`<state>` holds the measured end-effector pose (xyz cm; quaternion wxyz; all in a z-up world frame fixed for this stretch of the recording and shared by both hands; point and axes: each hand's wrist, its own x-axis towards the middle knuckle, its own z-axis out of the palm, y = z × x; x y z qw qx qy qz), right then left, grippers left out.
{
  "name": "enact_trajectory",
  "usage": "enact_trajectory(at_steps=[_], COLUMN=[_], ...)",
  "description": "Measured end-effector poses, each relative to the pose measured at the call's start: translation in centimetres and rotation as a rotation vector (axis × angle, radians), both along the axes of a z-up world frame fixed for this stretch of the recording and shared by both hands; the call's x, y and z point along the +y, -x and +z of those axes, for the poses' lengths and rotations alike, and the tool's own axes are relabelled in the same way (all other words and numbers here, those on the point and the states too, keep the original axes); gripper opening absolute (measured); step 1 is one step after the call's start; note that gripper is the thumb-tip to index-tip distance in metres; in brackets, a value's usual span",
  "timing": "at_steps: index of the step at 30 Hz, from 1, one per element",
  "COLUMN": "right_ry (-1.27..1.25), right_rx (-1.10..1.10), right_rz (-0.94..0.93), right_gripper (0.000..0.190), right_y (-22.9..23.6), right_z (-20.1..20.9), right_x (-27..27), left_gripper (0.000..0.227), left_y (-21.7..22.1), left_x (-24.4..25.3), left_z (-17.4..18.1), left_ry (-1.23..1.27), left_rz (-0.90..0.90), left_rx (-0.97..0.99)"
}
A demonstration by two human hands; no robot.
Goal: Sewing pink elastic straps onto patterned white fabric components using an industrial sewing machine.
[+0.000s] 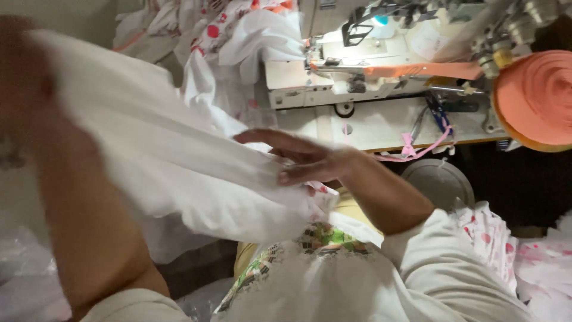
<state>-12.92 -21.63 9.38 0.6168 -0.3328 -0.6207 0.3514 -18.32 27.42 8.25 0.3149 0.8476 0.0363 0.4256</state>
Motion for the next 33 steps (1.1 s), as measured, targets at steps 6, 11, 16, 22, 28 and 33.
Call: enact_trajectory(at_steps=[6,11,16,22,28,33], right_ry=[0.521,0.788,0.918,0.683,0.339,0.366], right_rx=[0.619,0.403,0.354,0.303,0.671,0.785], right_rz=[-0.370,-0.721,-0.722,-0.600,-0.444,-0.638], right_gripper=[0.078,0.057,0.042,0.045,0.020,0.012], right_y=[-1.7,-4.6,-6.9,-8.2,-5.5,-3.6], right_z=[-8.5,-10.0,-10.8,-14.0,-16.1,-14.0], right_x=[-6.9,-6.5,-6.3,-4.2,-5.2,-8.5], left_gripper=[0.011,0.018,0.015,0.033,0.034,0.037], left_y=[-16.3,-19.6,-17.1,-16.9,-13.9,-12.8], left_x=[-20.0,-27.3,-29.5,-28.9,-31.8,-34.9], left_z=[-1.3,-5.5,-7.2,-10.7,-10.3,-10.7], left_ry=[0.075,-0.248,-0.535,-0.694,-0.704,-0.756], left_rz=[-0.474,-0.153,-0.269,-0.478,-0.344,-0.094], left_rx=[0.081,0.257,-0.269,0.000,-0.015,-0.079])
